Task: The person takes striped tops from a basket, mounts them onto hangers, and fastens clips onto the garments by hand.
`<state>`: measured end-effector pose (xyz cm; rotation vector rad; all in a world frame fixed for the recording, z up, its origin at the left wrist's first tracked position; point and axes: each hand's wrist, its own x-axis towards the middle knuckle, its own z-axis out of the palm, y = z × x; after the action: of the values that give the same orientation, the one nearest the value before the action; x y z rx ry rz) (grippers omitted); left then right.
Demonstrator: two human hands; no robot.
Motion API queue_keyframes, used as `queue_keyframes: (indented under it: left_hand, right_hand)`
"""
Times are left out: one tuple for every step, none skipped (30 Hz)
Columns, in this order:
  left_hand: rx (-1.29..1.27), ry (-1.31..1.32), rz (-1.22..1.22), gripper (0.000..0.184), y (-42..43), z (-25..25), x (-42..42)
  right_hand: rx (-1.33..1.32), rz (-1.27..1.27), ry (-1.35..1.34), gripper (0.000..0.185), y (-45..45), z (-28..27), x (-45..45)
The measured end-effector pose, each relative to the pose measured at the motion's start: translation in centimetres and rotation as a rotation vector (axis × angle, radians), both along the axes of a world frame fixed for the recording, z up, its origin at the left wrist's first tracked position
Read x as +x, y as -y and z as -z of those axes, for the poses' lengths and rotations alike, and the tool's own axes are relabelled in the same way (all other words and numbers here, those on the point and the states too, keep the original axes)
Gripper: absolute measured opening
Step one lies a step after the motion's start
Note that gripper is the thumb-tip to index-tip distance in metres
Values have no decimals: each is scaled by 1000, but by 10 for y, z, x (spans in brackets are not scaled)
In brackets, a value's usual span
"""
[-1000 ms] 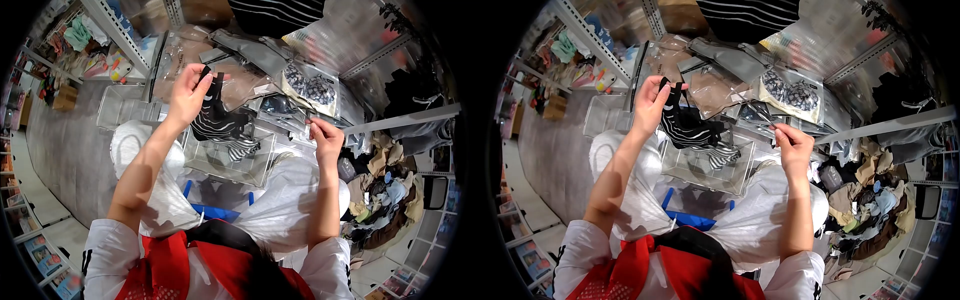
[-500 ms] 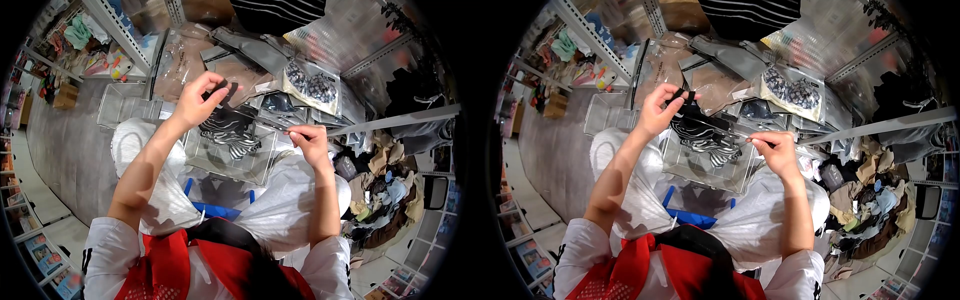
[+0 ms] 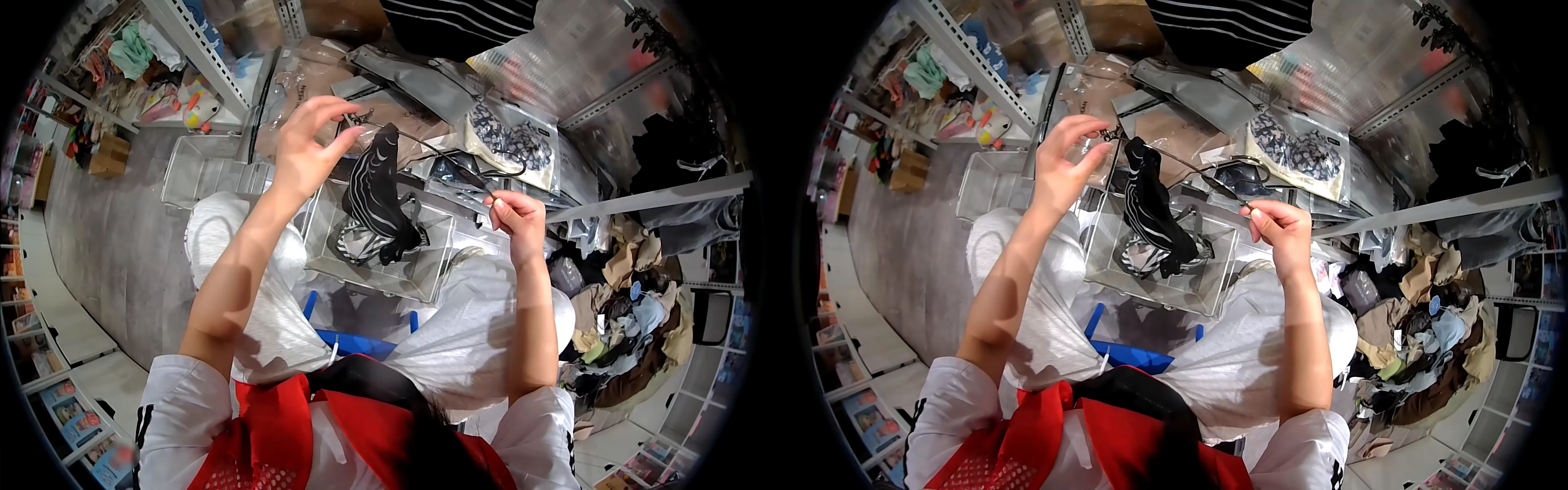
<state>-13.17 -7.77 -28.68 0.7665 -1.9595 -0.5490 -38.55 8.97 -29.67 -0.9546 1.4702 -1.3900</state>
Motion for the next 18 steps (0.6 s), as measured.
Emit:
queue_keyframes:
  left_hand:
    - [-102,40,-12,21,2,1,1]
    - [-203,80,-24,19,3,2,1]
    - [-225,102,-52,18,3,4,2]
    - [-246,124,-79,17,3,6,1]
    - [-267,146,-107,15,3,8,1]
    - [-276,151,-113,14,4,12,0]
    - [-285,156,-119,13,5,17,-1]
    - [-293,161,-125,12,5,18,-2]
    - [-305,201,-158,11,5,17,-4]
    - [-317,241,-191,10,5,16,-7]
    - [-329,281,-224,9,4,15,-9]
    - [-308,294,-245,9,3,15,-10]
    - [-285,307,-265,9,2,15,-11]
    - [-263,320,-286,9,1,15,-11]
    - [-263,354,-275,9,1,15,-10]
    - [-263,387,-264,10,2,17,-9]
    - [-263,421,-253,10,3,18,-8]
    - [-246,453,-268,11,3,20,-9]
  right_hand:
    - [12,-9,-12,12,0,-1,1]
    - [11,-16,-15,12,0,0,1]
    - [11,-23,-17,12,0,1,2]
    - [11,-29,-19,12,1,2,2]
    - [31,-36,-37,12,1,1,4]
    - [51,-42,-55,11,3,0,6]
    - [71,-48,-73,11,4,0,8]
    - [73,-45,-66,11,6,0,10]
    - [76,-42,-58,12,7,0,11]
    - [79,-39,-50,12,8,1,12]
    - [71,-38,-60,12,9,2,14]
    - [63,-38,-71,12,10,5,15]
    - [55,-39,-82,12,11,6,16]
    - [61,-41,-96,12,12,6,17]
    - [67,-43,-110,12,12,5,18]
    - [73,-45,-123,12,12,4,18]
    - [65,-36,-110,12,13,6,19]
    - [58,-28,-96,12,13,9,20]
